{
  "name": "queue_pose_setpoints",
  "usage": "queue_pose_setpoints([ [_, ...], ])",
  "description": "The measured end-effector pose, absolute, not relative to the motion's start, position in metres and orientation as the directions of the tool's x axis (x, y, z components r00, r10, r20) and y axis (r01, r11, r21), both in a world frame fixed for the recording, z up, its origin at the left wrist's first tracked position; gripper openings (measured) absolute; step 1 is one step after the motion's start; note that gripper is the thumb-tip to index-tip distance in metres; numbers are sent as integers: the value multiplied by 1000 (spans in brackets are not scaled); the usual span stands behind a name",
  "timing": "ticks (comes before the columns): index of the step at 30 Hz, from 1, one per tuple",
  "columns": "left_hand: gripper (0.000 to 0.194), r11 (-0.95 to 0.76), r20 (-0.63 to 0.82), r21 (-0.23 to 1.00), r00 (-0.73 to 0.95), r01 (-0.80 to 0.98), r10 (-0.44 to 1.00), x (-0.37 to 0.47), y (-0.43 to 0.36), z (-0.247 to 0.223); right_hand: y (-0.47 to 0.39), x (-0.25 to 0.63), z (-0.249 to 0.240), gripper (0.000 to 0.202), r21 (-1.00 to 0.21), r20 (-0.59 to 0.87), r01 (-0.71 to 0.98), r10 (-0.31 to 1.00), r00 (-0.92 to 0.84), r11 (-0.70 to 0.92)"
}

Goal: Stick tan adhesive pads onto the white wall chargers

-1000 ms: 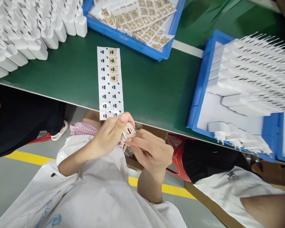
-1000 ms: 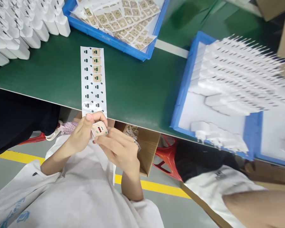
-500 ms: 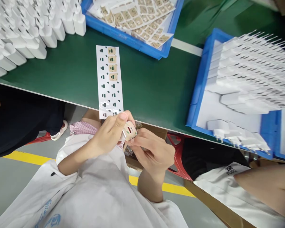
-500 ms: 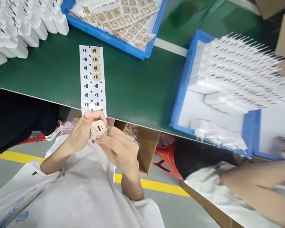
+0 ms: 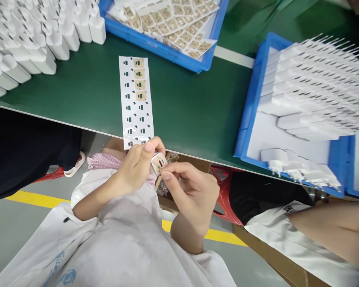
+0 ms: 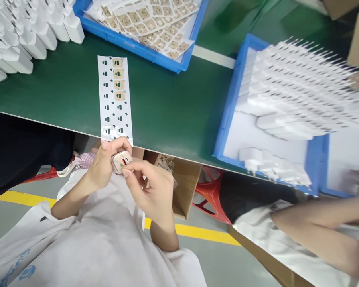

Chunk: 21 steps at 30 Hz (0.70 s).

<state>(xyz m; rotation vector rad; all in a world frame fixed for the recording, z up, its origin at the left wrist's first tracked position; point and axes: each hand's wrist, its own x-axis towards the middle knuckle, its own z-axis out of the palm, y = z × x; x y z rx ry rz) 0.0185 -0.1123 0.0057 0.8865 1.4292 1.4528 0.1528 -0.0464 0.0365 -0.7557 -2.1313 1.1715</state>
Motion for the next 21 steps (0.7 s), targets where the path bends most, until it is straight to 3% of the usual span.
queue_pose_setpoints([
  [3,76,-4,-8,999,-369,-33,929,18,-112,5,-44,155,36,26,-966,-25,207,746,-665,152],
  [7,77,-49,56,998,-371,28,927,20,-111,1,-38,152,24,38,-991,-131,73,745,-655,-111],
  [10,80,-67,71,997,-337,23,939,25,-110,-6,-34,153,15,38,-989,-119,-9,814,-568,-151],
  [14,81,-125,95,988,-301,-85,949,32,-110,-17,-21,181,0,32,-994,-58,-65,917,-395,-91],
  [16,81,-147,99,980,-309,-136,946,34,-110,-18,-9,210,-18,30,-996,-89,45,929,-360,-78],
  [18,81,-163,102,973,-328,-164,939,34,-108,-16,5,242,-47,26,-936,-199,345,909,-366,-66],
  [20,83,-186,113,965,-348,-184,931,35,-105,-10,16,269,-82,23,-693,-395,720,855,-337,-37],
  [21,83,-199,120,960,-354,-195,927,36,-103,-8,20,279,-101,22,-604,-449,796,842,-297,-41],
])
